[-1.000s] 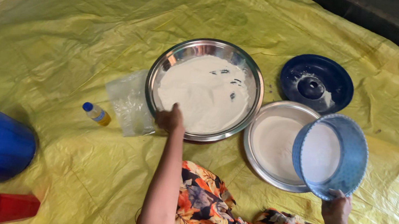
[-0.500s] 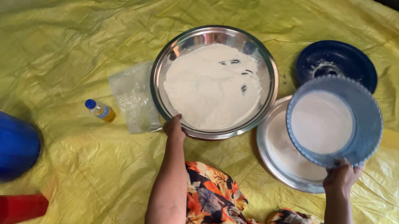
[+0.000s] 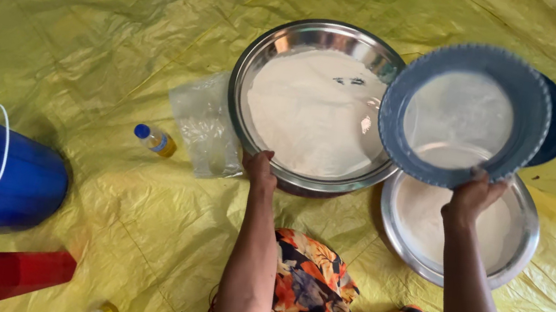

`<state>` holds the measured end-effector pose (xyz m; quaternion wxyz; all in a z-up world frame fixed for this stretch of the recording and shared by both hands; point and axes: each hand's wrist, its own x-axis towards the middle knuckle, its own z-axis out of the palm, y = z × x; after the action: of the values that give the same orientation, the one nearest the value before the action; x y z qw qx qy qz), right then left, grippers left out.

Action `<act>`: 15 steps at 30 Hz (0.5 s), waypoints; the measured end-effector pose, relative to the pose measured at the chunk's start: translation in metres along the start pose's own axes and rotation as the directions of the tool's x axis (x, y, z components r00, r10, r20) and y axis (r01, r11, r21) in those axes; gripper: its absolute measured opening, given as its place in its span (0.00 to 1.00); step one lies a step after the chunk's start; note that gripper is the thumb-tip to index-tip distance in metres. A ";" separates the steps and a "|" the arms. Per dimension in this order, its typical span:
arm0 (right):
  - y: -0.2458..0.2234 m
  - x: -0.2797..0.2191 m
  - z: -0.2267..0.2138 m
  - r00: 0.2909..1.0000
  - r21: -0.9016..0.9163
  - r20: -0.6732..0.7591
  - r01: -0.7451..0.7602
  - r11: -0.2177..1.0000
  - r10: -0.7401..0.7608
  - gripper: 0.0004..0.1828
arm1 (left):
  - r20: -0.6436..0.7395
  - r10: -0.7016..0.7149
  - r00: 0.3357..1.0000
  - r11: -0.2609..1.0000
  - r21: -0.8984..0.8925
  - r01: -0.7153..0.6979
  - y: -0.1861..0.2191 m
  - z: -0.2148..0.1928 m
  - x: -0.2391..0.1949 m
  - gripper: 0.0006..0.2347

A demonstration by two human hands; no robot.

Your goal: The person sits on a yellow tarp and repeatedly scoops white powder from a large metal bowl into a blue sieve, then shakes the sieve over a second metal bowl to sift the powder. The person continues this cycle until the large bowl is empty, then scrapes the remaining powder into the sieve.

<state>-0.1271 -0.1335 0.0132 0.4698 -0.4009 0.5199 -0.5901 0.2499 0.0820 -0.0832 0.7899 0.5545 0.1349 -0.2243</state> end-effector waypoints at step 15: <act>-0.092 -0.064 0.196 0.470 -0.426 0.594 0.872 0.240 -0.653 0.33 | 0.157 0.175 0.972 0.984 0.010 -0.179 0.066 0.017 -0.037 0.40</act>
<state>0.0639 -0.1165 0.1321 0.0013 -0.8277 0.3532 -0.4360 0.2510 0.0927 -0.0064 0.8082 0.5547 0.0203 -0.1969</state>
